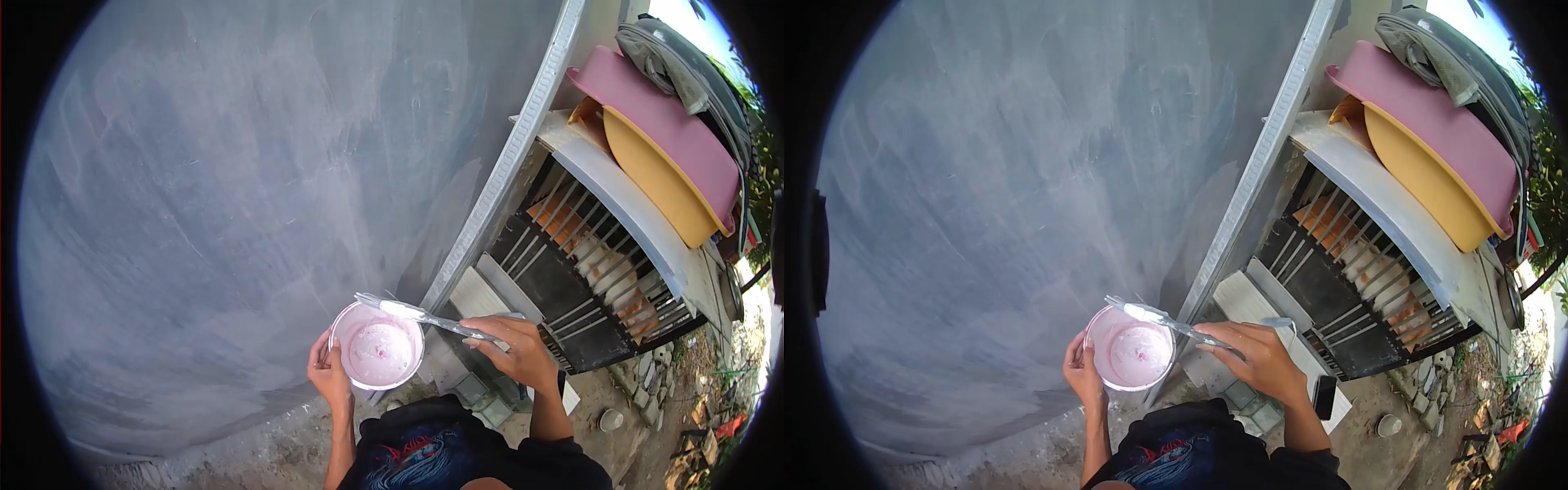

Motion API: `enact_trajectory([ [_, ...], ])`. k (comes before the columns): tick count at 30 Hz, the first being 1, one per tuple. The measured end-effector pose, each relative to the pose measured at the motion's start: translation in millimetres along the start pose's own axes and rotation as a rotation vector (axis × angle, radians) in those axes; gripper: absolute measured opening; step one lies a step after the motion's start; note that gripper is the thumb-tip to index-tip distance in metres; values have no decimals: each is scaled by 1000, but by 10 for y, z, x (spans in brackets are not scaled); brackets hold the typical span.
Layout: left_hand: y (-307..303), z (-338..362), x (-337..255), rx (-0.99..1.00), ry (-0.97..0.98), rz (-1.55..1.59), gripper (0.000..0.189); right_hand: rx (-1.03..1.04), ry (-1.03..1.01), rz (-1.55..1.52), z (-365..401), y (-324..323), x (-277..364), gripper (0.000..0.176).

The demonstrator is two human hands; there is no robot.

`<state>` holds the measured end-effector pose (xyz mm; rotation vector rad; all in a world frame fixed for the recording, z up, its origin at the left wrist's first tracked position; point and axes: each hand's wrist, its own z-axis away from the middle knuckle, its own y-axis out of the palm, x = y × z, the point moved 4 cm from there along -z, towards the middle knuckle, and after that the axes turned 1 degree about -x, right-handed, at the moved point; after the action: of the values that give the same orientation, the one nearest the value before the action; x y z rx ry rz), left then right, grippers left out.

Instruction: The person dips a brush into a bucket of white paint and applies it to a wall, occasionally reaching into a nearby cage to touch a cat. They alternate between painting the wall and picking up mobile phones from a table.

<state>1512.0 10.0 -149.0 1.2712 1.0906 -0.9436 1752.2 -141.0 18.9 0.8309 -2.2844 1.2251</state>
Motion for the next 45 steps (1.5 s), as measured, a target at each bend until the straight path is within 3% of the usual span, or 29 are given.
enact_trajectory([
  [6, 317, 10, -97, 3, 38, -12, 30, 29, 112, -54, 433, 62, -70, 38],
  [8, 504, 99, -57, 76, 27, -34, 29, 81, 99, -13, 571, 157, -160, 42],
  [14, 777, 488, -139, 173, 88, -106, 29, 210, 138, 170, 736, 275, -255, 33],
  [16, 858, 634, -98, 235, 72, -113, 29, 211, 266, 19, 851, 256, -361, 34],
  [18, 853, 722, -41, 155, 29, -95, 28, 217, 314, -34, 1009, 79, -493, 37],
  [20, 839, 822, 72, 165, 35, -104, 28, 244, 444, -378, 1015, -119, -560, 40],
  [22, 757, 943, 122, 149, 48, -144, 28, 63, 497, -288, 1097, -462, -844, 42],
  [24, 720, 1050, 217, 90, 1, -145, 28, -349, 639, -237, 1241, -766, -1356, 31],
  [25, 710, 1102, 248, 108, 0, -149, 28, -491, 679, -85, 1332, -938, -1606, 34],
  [27, 714, 1165, 321, 103, -27, -125, 29, -644, 790, -189, 1572, -1134, -2161, 48],
  [28, 729, 1190, 336, 113, -23, -120, 29, -655, 787, -185, 1573, -1212, -2256, 48],
  [31, 774, 1227, 368, 106, -42, -118, 28, -573, 889, 207, 1545, -1389, -2486, 67],
  [36, 878, 1231, 286, 106, -28, -132, 29, -564, 845, 264, 1384, -1512, -2878, 66],
  [40, 869, 1188, 302, 88, -12, -100, 30, -555, 895, 185, 1160, -1480, -2947, 67],
  [45, 816, 1160, 330, 53, -5, -131, 30, -664, 1009, -216, 1095, -1511, -3288, 66],
])
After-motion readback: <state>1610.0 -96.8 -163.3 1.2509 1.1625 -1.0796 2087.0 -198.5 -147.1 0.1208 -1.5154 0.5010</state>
